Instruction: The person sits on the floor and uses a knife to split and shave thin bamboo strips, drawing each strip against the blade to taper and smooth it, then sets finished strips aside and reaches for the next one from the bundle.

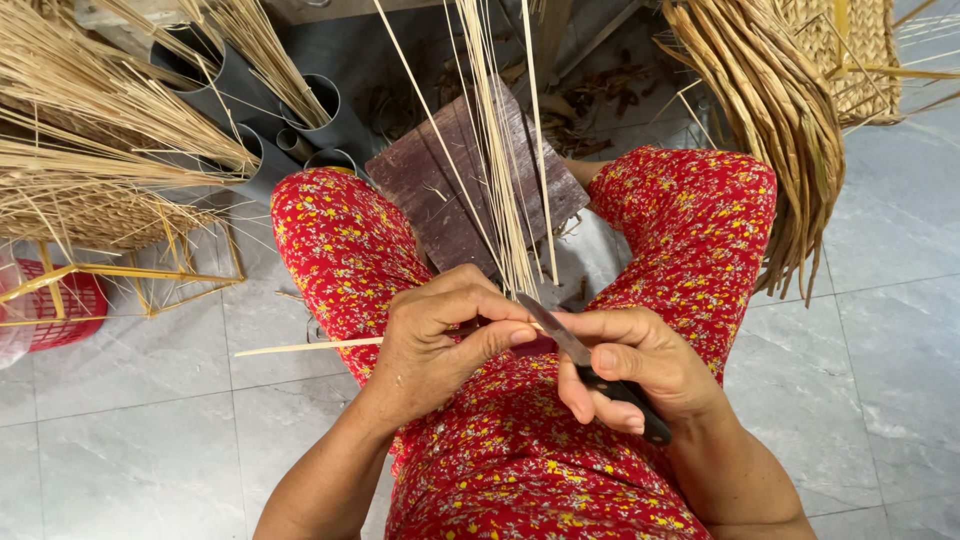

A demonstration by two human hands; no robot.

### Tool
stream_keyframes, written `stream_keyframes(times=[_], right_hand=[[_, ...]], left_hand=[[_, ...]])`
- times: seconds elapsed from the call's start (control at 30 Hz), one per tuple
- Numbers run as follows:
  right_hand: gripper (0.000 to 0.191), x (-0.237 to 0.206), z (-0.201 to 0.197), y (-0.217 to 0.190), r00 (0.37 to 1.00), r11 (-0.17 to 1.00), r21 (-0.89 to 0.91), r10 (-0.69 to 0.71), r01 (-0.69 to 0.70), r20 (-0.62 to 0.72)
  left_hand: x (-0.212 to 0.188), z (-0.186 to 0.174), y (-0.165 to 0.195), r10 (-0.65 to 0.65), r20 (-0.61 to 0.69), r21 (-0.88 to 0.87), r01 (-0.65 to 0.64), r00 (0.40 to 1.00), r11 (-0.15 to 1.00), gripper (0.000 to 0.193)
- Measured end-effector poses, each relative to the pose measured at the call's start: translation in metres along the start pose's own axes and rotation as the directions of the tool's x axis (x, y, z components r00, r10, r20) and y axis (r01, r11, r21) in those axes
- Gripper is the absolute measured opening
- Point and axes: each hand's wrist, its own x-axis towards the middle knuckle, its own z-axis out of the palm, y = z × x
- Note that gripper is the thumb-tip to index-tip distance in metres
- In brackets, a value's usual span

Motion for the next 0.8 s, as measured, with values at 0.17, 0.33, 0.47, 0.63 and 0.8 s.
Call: stream_keyframes(times=[0.17, 0.33, 0.47, 0.63, 0.8], right_hand=[[0.045, 0.0006, -0.0015, -0.0001, 1.000, 1.000, -0.001, 0.012, -0.012, 0.002], [0.044, -0.0008, -0.0010, -0.0003, 1.000, 1.000, 0.001, 0.016, -0.016, -0.006], [0.045, -0.0015, 0.0001, 0.0007, 1.000, 1.000, 0.025, 0.008, -0.008, -0.006], [0.045, -0.0018, 0.0004, 0.0001, 1.000, 1.000, 0.019, 0.015, -0.015, -0.009], [0.044, -0.0002, 0.0006, 0.0011, 1.000, 0.999, 0.049, -0.002, 0.001, 0.013]], left_hand=[[0.0016, 0.0010, 0.0008, 0.021, -0.008, 0.008, -0.021, 1.000, 1.000, 0.011], [0.0013, 0.0008, 0.0029, 0.017, -0.007, 0.008, -0.017, 1.000, 1.000, 0.011], [0.0017, 0.0009, 0.0033, 0.009, -0.002, 0.011, -0.009, 1.000, 1.000, 0.011], [0.0024, 0.0012, 0.0028, 0.034, -0.005, 0.019, -0.034, 0.999, 0.999, 0.010], [0.0024, 0.0006, 0.0037, 0.026, -0.009, 0.020, -0.026, 1.000, 0.999, 0.011]])
